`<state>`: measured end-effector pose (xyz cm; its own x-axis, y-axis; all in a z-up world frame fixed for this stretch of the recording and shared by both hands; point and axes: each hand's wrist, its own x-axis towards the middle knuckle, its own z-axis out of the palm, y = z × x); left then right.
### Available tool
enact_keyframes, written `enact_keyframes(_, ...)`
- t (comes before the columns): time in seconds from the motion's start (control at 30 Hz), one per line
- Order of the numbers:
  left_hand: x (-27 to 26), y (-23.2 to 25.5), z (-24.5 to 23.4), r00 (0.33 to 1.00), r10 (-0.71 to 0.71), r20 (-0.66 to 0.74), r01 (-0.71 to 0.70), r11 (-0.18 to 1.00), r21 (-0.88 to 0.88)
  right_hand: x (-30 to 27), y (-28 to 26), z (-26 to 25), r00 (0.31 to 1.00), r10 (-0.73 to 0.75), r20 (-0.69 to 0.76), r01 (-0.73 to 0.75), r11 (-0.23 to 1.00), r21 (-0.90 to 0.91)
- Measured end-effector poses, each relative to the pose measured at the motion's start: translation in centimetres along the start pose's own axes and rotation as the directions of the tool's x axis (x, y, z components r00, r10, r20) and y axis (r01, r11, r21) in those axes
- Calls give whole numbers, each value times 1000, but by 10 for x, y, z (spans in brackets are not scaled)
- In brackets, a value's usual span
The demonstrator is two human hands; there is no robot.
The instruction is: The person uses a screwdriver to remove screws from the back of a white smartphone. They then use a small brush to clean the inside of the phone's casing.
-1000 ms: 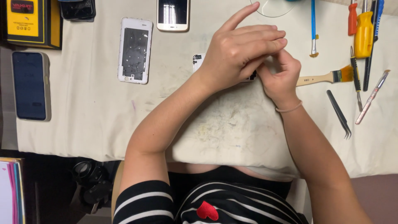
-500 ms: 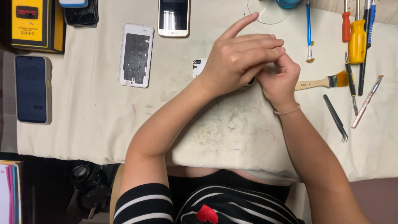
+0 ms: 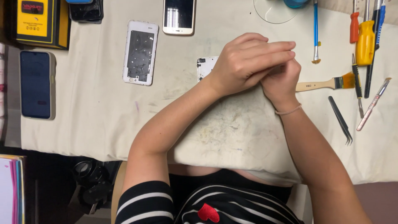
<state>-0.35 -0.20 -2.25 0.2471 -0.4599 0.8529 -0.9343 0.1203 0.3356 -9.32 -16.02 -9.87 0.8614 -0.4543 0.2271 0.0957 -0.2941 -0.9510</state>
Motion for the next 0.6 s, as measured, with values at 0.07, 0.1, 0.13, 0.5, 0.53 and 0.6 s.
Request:
enact_keyframes(0.07,-11,-11,-2,980,-190,63,192,981,-21,-1,-22,-4,961,-266,77,275,950,-151)
enact_keyframes(0.1,-14,-22,-4,980,-189,65,190,981,-23,-1,-23,-4,961,-266,74,274,950,-151)
enact_keyframes(0.13,-16,-34,-6,930,-364,-47,365,931,15,-1,-25,-4,974,-225,-6,224,971,-78)
enact_keyframes(0.5,-27,-107,13,797,-594,108,507,756,414,19,-30,2,991,-104,-88,106,994,20)
enact_keyframes(0.53,-22,-112,16,825,-556,102,474,778,413,19,-30,2,989,-117,-87,120,992,26)
enact_keyframes(0.6,-20,-122,24,855,-508,106,431,808,401,17,-29,0,986,-131,-101,134,991,23)
